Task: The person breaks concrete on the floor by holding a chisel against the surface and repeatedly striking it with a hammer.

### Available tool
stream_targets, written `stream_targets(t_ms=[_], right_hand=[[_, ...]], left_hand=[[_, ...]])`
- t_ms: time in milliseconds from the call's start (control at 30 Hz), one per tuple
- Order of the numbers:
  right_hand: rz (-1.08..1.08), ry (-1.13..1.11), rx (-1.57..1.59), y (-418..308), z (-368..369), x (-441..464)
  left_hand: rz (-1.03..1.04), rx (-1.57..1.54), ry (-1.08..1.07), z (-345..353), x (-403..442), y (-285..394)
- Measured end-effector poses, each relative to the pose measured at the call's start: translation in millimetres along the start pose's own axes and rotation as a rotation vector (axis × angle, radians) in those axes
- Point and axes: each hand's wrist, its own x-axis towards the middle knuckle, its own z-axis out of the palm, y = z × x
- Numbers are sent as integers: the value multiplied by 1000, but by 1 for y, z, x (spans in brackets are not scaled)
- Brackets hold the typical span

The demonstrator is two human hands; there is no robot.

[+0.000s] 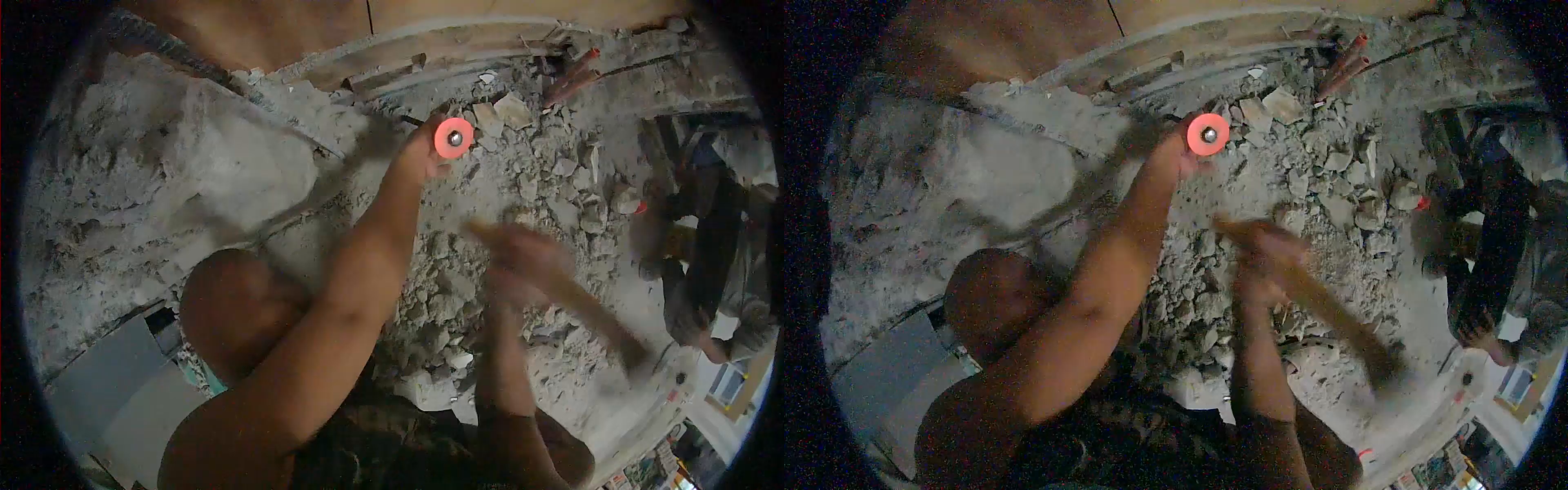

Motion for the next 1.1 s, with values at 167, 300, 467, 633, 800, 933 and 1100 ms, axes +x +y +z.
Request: stream_targets(t_ms=[167, 300, 467, 633, 800, 933, 1100], right_hand=[[477, -710, 469, -12, 48, -54], [591, -432, 701, -16, -5, -27], [299, 151, 475, -44, -116, 85], [116, 633, 1671, -96, -153, 128], [543, -539, 474, -21, 65, -50], [708, -675, 509, 10, 44, -81], [367, -78, 671, -35, -66, 40]], left_hand=[[101, -4, -124, -14, 47, -10], [73, -82, -127, -9, 13, -4], [52, -84, -72, -7, 22, -3], [5, -56, -45, -1, 14, 2], [256, 60, -120, -6, 4, -9], [-13, -32, 2, -9, 16, -6], [98, -173, -207, -19, 26, -12]])
